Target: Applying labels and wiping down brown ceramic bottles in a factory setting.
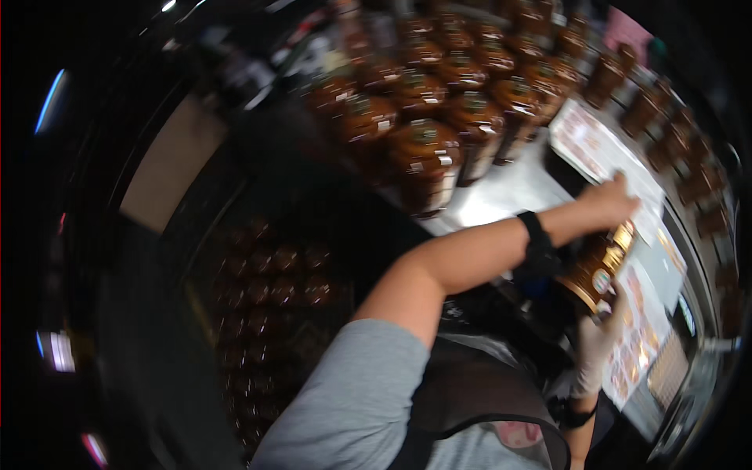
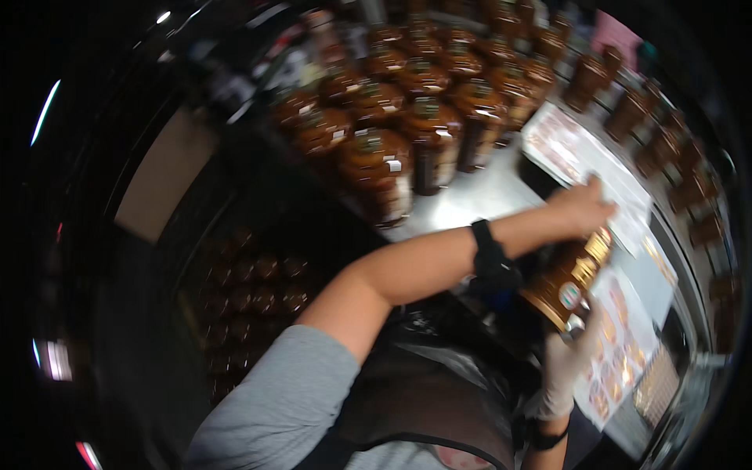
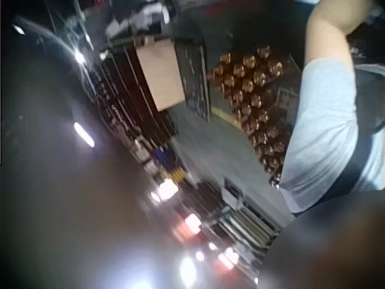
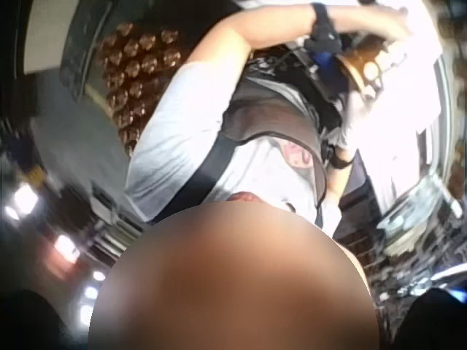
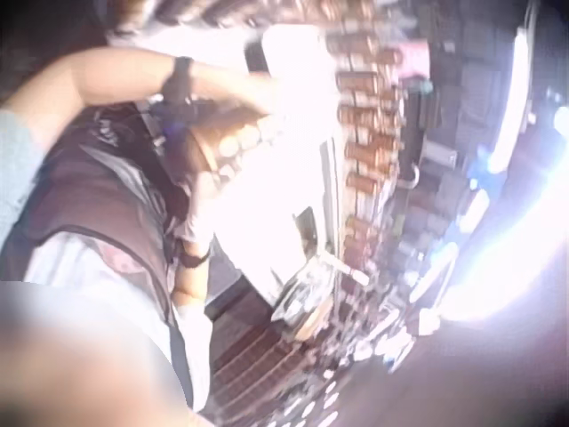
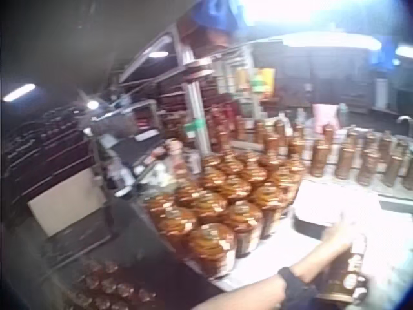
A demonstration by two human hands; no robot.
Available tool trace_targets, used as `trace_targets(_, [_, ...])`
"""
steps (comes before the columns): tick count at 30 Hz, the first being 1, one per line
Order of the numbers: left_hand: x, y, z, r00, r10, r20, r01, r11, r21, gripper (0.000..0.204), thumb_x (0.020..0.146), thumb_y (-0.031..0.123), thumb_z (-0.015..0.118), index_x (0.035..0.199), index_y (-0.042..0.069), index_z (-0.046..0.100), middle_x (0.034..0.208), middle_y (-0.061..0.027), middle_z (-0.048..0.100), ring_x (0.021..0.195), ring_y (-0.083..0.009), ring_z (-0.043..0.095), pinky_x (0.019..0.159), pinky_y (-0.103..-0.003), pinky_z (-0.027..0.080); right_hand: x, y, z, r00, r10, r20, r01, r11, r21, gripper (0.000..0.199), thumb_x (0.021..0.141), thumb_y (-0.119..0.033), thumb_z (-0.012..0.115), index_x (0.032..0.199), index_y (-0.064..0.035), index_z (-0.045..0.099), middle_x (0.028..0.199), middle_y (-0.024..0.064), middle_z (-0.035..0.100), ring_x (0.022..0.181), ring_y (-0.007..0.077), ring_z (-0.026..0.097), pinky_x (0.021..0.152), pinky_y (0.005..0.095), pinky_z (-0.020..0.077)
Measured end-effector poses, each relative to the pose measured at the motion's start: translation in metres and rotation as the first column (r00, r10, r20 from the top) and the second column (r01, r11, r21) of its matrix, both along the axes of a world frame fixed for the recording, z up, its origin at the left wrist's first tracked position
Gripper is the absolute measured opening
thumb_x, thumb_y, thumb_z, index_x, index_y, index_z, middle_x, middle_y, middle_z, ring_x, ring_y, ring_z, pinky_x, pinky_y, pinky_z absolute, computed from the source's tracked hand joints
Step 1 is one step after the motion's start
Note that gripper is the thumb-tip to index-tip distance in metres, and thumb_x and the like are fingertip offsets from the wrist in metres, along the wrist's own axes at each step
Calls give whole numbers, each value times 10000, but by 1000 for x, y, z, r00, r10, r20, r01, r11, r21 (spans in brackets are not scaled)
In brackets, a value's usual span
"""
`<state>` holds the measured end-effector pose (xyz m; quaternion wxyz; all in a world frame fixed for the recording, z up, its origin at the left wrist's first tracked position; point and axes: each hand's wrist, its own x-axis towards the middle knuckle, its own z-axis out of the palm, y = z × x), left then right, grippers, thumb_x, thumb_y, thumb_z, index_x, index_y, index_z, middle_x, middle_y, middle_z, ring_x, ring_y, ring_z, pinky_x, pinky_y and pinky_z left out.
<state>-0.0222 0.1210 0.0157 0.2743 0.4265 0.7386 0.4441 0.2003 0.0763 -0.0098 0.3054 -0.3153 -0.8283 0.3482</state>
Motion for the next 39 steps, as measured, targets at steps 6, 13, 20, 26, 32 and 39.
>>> trace_targets(6, [-14, -69, 10, 979, -107, 171, 76, 980, 183, 370, 820, 242, 725, 1040, -50, 670, 1004, -199, 705, 949, -279, 673, 854, -351, 512, 45, -6, 21, 979, 157, -126, -169, 982, -89, 685, 726, 74, 760, 1352, 2, 492, 1208, 98, 577, 1032, 152, 612, 789, 269, 542])
trace_targets(13, [-7, -252, 45, 990, 116, 81, -126, 984, 128, 271, 880, 210, 748, 982, -25, 660, 830, -75, 673, 802, -104, 596, 760, -297, 484, 11, 3, 63, 762, 625, 167, -647, 735, 201, 779, 657, -9, 841, 1364, -8, 514, 1079, 66, 689, 532, 29, 400, 480, 189, 308])
trace_targets(20, [115, -394, 75, 402, 746, -530, -581, 656, 483, 410, 736, 213, 843, 979, -24, 613, 1120, -216, 555, 1069, -401, 561, 958, -448, 460, -62, -20, 61, 577, 758, 305, -806, 589, 60, 702, 731, 85, 717, 1384, -86, 523, 1081, 62, 683, 600, 91, 418, 544, 234, 399])
trace_targets(26, [193, -527, 38, -346, 639, -687, -866, 64, 496, 308, 782, 130, 790, 1037, 19, 657, 1028, -171, 618, 1011, -384, 586, 926, -454, 477, -85, -29, 43, 483, 843, 237, -799, 536, -273, 97, 850, 37, 683, 855, -33, 616, 764, -30, 581, 598, 13, 423, 543, 191, 330])
trace_targets(32, [336, -637, -27, -507, 433, -745, -844, -426, 326, 220, 833, 132, 740, 968, -21, 657, 981, -218, 638, 933, -413, 591, 838, -470, 467, -119, -63, 20, 367, 927, 80, -864, 371, -342, 79, 896, -8, 672, 853, -30, 609, 745, -17, 575, 655, 62, 514, 599, 223, 417])
trace_targets(39, [509, -737, -166, -417, 282, -864, -435, -896, -83, 334, 826, 255, 753, 937, -39, 640, 1021, -246, 650, 1029, -439, 589, 883, -497, 484, -122, -120, 34, 318, 835, 450, -883, 433, -179, 80, 834, -28, 702, 818, -73, 639, 723, -42, 571, 618, 44, 448, 584, 196, 361])
